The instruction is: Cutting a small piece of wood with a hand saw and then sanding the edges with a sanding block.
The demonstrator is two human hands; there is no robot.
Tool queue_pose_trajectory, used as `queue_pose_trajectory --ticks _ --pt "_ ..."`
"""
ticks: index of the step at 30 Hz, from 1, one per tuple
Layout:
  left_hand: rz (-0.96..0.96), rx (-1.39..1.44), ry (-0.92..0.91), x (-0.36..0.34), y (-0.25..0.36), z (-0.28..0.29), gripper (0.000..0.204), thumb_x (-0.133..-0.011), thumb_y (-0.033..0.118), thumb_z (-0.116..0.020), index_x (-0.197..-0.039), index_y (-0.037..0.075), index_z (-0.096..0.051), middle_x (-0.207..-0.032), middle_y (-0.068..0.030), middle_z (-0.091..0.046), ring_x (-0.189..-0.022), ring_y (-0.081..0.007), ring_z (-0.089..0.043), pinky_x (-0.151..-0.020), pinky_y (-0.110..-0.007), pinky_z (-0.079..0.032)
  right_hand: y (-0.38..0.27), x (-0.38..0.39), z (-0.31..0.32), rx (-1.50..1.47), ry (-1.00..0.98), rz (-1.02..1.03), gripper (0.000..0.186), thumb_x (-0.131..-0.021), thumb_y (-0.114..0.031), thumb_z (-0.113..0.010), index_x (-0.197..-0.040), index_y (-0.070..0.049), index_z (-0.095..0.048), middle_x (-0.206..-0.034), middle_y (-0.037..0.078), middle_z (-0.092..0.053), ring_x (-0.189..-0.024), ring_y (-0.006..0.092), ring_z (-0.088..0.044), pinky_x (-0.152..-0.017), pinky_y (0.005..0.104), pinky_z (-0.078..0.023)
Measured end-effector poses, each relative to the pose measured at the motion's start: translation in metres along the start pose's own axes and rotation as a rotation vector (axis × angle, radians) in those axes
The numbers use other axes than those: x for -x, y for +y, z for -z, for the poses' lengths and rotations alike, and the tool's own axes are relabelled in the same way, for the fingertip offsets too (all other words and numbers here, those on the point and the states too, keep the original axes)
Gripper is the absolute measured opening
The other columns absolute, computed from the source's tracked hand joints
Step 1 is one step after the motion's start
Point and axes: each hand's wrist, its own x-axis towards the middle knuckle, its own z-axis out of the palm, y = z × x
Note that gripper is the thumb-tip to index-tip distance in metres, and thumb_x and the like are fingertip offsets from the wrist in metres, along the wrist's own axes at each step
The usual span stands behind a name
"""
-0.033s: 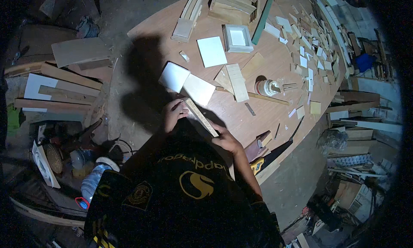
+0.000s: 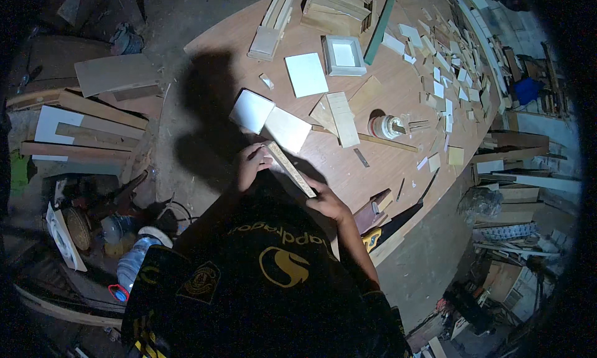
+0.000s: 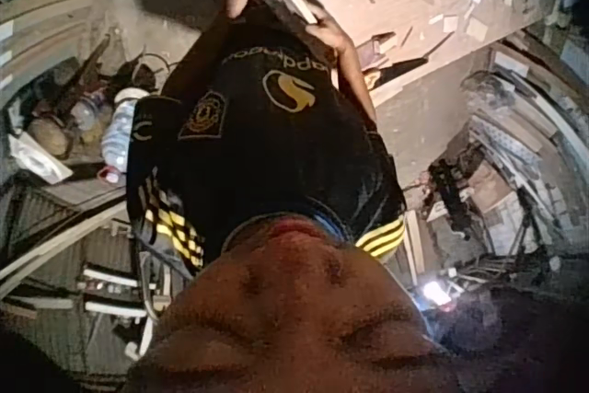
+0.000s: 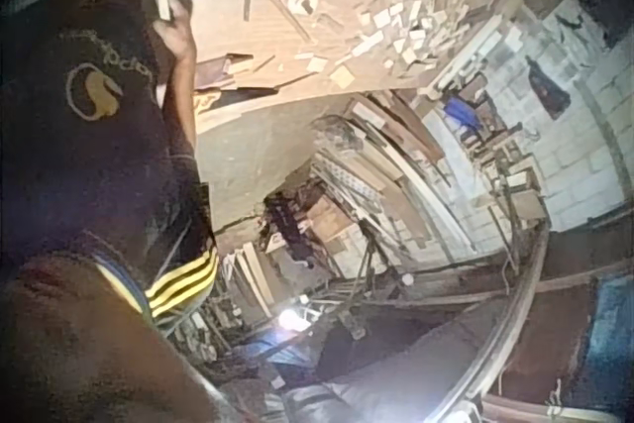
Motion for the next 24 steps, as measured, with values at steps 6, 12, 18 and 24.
queue_pose_trajectory --ticks 6,12,18,24 --pt "-0.111 -0.112 0.096 -0.004 -0.011 0.002 0.028 -0.093 0.009 -0.057 -0.115 -0.009 -0.058 -0.098 -0.0160 -0.066 -0.082 -0.0213 -0.070 -0.068 -0.027 -0.057 -0.021 -0.006 -0.002 0.100 -0.030 0.016 0.079 -0.071 0.008 -0.054 -0.147 -0.006 -0.034 -0.151 0.012 -0.036 -0.139 0.0201 -0.032 -0.114 0.0307 -0.021" --pt "-0.039 -0.068 0.127 0.001 -0.001 -0.009 0.026 -0.093 0.007 -0.058 -0.114 -0.007 -0.059 -0.097 -0.0142 -0.066 -0.082 -0.0207 -0.069 -0.069 -0.027 -0.057 -0.028 -0.008 -0.002 0.147 -0.021 -0.004 0.081 -0.071 0.012 -0.055 -0.147 -0.008 -0.033 -0.151 0.014 -0.035 -0.140 0.0212 -0.031 -0.116 0.0321 -0.020" --pt "0.098 0.010 0.107 -0.007 -0.001 -0.003 0.023 -0.092 0.008 -0.056 -0.113 -0.002 -0.058 -0.098 -0.0118 -0.063 -0.086 -0.0202 -0.068 -0.069 -0.030 -0.058 -0.022 -0.015 0.003 0.245 -0.027 0.073 0.082 -0.071 0.013 -0.058 -0.146 -0.011 -0.036 -0.150 0.012 -0.038 -0.139 0.0211 -0.033 -0.115 0.0320 -0.023" --pt "0.157 0.096 0.128 -0.015 -0.017 0.003 0.023 -0.092 0.006 -0.051 -0.114 0.000 -0.058 -0.102 -0.0110 -0.060 -0.090 -0.0192 -0.064 -0.070 -0.034 -0.059 -0.034 -0.024 0.005 0.370 0.013 0.117 0.084 -0.071 0.006 -0.069 -0.145 -0.017 -0.039 -0.147 0.010 -0.041 -0.135 0.0233 -0.039 -0.113 0.0331 -0.031"
